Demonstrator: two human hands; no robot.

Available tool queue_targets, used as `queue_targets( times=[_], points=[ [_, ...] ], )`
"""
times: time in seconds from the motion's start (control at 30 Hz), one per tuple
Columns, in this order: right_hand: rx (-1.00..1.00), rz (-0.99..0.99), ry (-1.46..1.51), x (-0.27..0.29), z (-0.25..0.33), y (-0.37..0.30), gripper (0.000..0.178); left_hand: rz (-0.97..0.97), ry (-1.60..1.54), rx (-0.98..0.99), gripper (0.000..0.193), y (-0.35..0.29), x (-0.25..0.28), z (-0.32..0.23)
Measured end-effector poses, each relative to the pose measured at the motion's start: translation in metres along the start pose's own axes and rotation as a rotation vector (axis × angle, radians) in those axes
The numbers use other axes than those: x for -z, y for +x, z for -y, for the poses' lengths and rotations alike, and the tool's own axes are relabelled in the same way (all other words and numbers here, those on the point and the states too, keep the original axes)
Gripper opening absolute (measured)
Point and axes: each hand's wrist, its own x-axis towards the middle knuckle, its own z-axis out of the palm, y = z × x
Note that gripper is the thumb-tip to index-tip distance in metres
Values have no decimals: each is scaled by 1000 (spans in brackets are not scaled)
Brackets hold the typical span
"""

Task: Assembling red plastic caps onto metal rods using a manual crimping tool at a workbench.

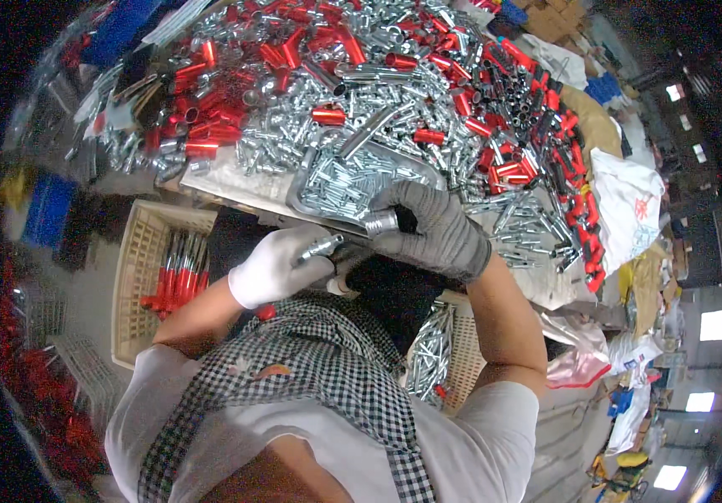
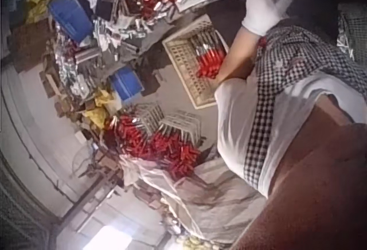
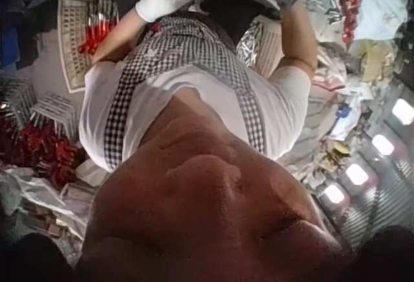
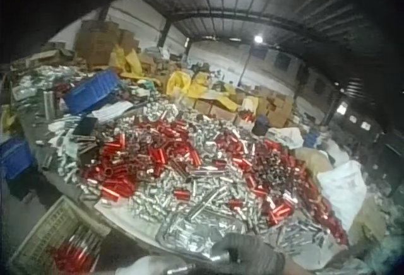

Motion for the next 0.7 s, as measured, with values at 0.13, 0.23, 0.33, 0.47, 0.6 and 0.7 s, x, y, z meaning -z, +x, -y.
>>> queue_targets(
  times=[0.13,0.23,0.33,0.47,0.6,0.7],
  points=[
    [89,269,-158,-27,27,14,41,156,63,99,36,-2,5,-5],
    [253,290,-223,-56,29,17,44,173,117,-5,36,-13,-2,11],
    [416,211,-313,-64,24,20,37,161,-54,57,33,-16,0,18],
    [9,439,-375,-61,28,36,61,139,160,56,30,-18,-2,17],
    [-141,502,-533,-60,39,34,62,122,159,118,30,-21,1,17],
    [317,-18,-376,-43,38,25,81,125,102,152,30,-20,7,9]
  ],
)
